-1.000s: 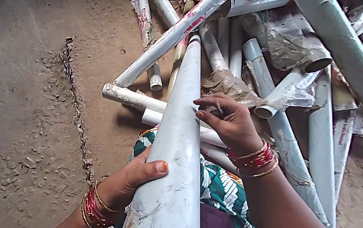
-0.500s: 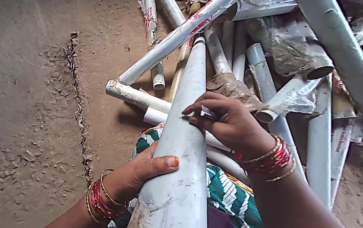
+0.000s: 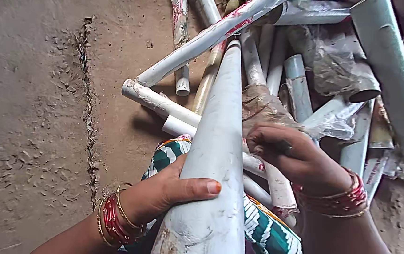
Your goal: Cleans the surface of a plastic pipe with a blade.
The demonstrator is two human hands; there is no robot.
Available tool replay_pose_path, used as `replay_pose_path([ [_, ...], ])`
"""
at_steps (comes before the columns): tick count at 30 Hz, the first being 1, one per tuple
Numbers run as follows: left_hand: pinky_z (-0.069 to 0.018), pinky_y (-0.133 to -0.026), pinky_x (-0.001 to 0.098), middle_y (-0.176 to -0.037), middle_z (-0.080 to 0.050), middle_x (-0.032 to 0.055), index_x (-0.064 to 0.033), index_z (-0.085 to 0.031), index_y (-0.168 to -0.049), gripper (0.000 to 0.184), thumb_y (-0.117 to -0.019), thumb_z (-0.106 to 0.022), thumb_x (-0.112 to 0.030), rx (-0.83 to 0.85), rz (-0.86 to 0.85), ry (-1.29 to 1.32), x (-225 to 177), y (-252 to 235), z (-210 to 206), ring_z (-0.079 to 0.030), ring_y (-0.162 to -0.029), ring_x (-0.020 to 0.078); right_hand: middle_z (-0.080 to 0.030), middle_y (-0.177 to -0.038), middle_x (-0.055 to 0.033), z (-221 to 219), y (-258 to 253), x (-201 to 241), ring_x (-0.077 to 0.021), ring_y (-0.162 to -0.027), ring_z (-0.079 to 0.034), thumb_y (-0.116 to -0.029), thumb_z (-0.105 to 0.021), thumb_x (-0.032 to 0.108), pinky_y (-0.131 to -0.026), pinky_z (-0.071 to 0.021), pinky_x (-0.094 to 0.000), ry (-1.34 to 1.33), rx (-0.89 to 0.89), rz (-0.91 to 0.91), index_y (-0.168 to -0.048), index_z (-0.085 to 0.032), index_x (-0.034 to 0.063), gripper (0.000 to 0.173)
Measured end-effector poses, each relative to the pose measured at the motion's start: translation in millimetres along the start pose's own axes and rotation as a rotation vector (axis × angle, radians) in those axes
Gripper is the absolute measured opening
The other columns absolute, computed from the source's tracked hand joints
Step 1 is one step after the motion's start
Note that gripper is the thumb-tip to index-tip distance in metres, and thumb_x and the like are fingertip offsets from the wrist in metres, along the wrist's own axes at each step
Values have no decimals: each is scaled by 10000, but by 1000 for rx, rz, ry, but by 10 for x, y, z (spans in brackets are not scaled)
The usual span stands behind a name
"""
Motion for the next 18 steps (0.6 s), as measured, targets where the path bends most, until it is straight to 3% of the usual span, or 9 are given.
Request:
replay_pose_path([
  [4,-624,-830,225,-990,-759,-68,-183,-522,-1241,387,-935,-733,-289,11,-12,17,11,-2,-2,-741,-913,41,-606,-907,99,147,69,-76,82,-698,-521,-952,-618,91,-589,-442,-71,-141,-188,-55,-946,-660,109,46],
  [9,-621,-832,218,-997,-762,-62,-189,-553,-1238,375,-938,-738,-317,15,-22,30,19,10,-3,-740,-919,39,-640,-889,67,0,-63,137,56,-707,-562,-926,-663,82,-603,-487,-84,-262,-90,9,-1008,-685,47,91],
  [11,-621,-833,217,-997,-763,-60,-190,-560,-1236,378,-937,-743,-331,10,-22,23,23,12,0,-742,-920,40,-668,-930,38,-37,-83,203,36,-796,-609,-904,-683,72,-693,-528,-100,-234,-53,47,-1059,-725,9,172],
  [14,-618,-831,210,-1001,-765,-60,-200,-580,-1225,358,-938,-741,-341,14,-19,14,30,10,-9,-741,-919,35,-691,-938,12,-74,-101,254,-4,-896,-651,-862,-691,18,-807,-555,-135,-212,-78,97,-959,-748,16,113],
  [16,-616,-836,208,-1006,-768,-58,-205,-598,-1220,342,-937,-743,-333,16,-16,25,34,15,-10,-741,-924,36,-683,-908,-2,-84,-104,301,-11,-872,-653,-829,-652,-41,-791,-558,-134,-179,-117,115,-857,-730,18,102],
  [18,-616,-842,212,-1008,-767,-56,-198,-591,-1225,358,-932,-750,-329,10,-19,25,39,18,-12,-741,-930,40,-652,-896,-15,-128,-80,356,-4,-848,-627,-835,-592,-45,-764,-534,-114,-43,-130,138,-839,-703,19,128],
])
Point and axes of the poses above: each hand's wrist, its own y-axis away from the middle knuckle, its own z-axis out of the back of the hand, x = y × z, the point moved 9 cm from there along -y, towards the middle knuckle
